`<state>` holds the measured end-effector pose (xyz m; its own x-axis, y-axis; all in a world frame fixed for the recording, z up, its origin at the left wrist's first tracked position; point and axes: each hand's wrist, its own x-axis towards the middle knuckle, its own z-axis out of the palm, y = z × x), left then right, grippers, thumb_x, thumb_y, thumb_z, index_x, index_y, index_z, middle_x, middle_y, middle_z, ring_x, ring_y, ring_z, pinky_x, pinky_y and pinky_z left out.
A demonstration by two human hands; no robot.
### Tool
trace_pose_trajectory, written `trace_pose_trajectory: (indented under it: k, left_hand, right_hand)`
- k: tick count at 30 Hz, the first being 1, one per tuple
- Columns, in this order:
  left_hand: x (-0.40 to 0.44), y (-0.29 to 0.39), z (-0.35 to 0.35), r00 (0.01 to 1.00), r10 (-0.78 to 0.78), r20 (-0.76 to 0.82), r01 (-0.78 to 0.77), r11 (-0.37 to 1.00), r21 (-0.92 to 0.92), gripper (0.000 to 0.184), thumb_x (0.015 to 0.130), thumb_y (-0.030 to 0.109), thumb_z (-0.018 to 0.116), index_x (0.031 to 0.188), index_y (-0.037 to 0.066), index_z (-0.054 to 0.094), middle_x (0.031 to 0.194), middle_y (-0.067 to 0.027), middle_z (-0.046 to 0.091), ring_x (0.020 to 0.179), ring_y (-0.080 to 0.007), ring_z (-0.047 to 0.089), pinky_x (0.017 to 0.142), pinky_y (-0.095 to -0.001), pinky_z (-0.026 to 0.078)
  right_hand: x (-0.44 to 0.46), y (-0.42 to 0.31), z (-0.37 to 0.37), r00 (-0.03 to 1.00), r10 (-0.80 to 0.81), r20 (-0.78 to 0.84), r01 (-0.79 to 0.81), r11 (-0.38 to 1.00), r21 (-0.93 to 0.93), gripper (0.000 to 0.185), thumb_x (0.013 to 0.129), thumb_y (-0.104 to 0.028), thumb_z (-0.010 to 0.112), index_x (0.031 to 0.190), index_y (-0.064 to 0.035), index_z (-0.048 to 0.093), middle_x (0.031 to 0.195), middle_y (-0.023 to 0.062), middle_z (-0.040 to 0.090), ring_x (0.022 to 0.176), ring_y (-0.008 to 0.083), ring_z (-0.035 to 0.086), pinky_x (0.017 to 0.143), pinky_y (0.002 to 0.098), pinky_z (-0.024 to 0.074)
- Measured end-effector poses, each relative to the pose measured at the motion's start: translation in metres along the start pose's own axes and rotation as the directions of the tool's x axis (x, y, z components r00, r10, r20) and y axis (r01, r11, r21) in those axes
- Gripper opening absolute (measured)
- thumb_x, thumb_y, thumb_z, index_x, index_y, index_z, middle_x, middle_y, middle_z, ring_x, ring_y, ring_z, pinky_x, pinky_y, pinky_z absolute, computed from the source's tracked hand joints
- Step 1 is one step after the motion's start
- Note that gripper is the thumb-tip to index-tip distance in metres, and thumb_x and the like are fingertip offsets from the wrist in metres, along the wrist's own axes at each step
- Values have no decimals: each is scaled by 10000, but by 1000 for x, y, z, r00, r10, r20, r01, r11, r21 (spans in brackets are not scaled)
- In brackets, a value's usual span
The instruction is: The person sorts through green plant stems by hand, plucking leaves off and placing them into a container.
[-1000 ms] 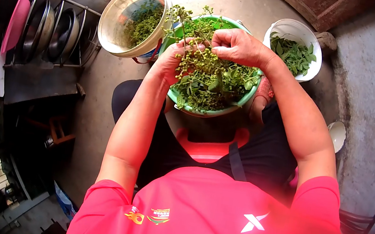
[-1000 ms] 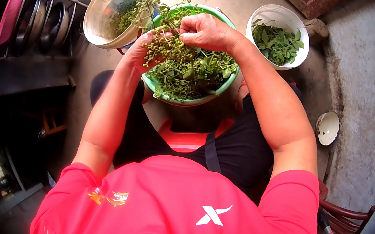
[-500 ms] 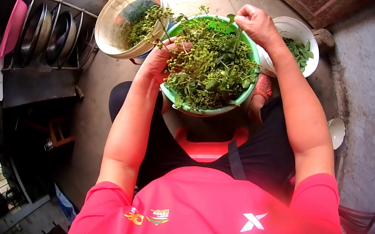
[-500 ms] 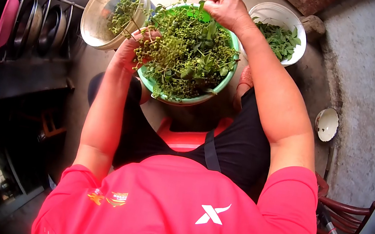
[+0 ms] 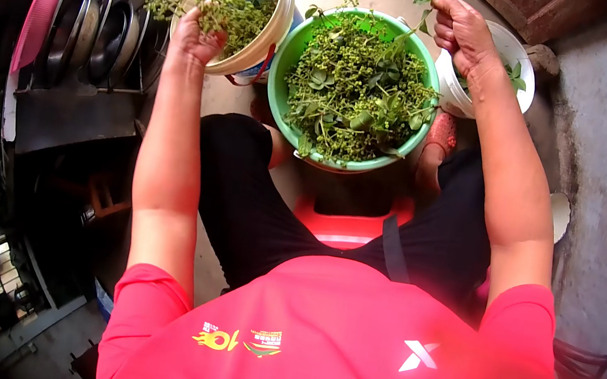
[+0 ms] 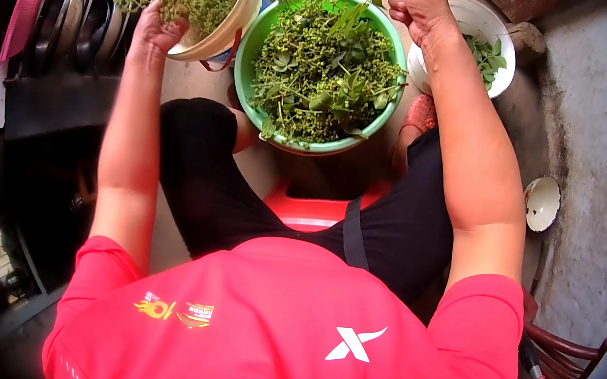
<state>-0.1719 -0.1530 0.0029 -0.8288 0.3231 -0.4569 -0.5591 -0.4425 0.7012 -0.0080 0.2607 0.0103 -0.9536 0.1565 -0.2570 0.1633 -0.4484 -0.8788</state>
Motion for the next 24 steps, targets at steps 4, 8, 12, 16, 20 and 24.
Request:
trace_pose_trajectory:
  k: [4, 8, 12, 16, 20, 24]
  left_hand:
    - [-1, 14, 6, 854, 145, -500, -34, 974, 226, 779, 790, 74, 646, 1408, 16, 176, 1463, -222, 47, 1139, -483, 432, 791, -586, 533]
    - [-19, -24, 14, 929, 302, -215, -51, 677, 734, 301, 845, 137, 603, 1117, 10, 573, 1120, -139, 565, 932, -237, 589, 680, -316, 551]
    - [-66, -80, 76, 989, -124, 82, -63, 146, 987, 190, 831, 186, 637, 957, 45, 661, 798, -51, 659, 708, -94, 602, 641, -261, 499]
    - [-93, -135, 77, 948, -76, 310, -313, -418, 853, 152, 781, 184, 646, 923, 141, 679, 883, -122, 639, 858, -299, 621, 744, -384, 505]
    - [-88, -158, 68, 932, -55, 357, -331, -527, 782, 80, 765, 159, 624, 832, 139, 664, 915, -117, 597, 934, -308, 590, 774, -401, 496]
    - [-70, -158, 48, 911, 42, 411, -356, -427, 831, 54, 766, 139, 592, 781, 101, 627, 842, -123, 601, 857, -309, 599, 724, -405, 489]
  right_hand:
    - [7, 5, -12, 998, 29, 49, -30, 999, 33, 121, 906, -163, 513, 832, -85, 569, 557, -69, 383, 431, 35, 326, 384, 196, 263]
    - [11, 9, -14, 996, 6, 91, -11, 999, 52, 111, 842, -179, 533, 796, -96, 589, 522, -78, 335, 391, 45, 278, 355, 218, 208]
    - [23, 13, -19, 963, 152, 221, -214, 932, 291, 194, 806, -264, 538, 803, -81, 603, 551, -38, 452, 460, 111, 433, 426, 252, 357]
    - [12, 7, -3, 969, 112, 221, -191, 905, 381, 231, 789, -251, 515, 855, -58, 623, 780, 92, 668, 647, 237, 623, 624, 330, 517]
    - [12, 19, -3, 991, 53, 123, -104, 884, 457, 239, 789, -231, 529, 885, -26, 607, 722, 83, 632, 586, 217, 575, 590, 331, 492]
    - [17, 22, -12, 929, 146, 339, -276, 885, 376, 223, 861, -224, 484, 953, -38, 564, 609, -5, 432, 505, 132, 405, 495, 293, 371]
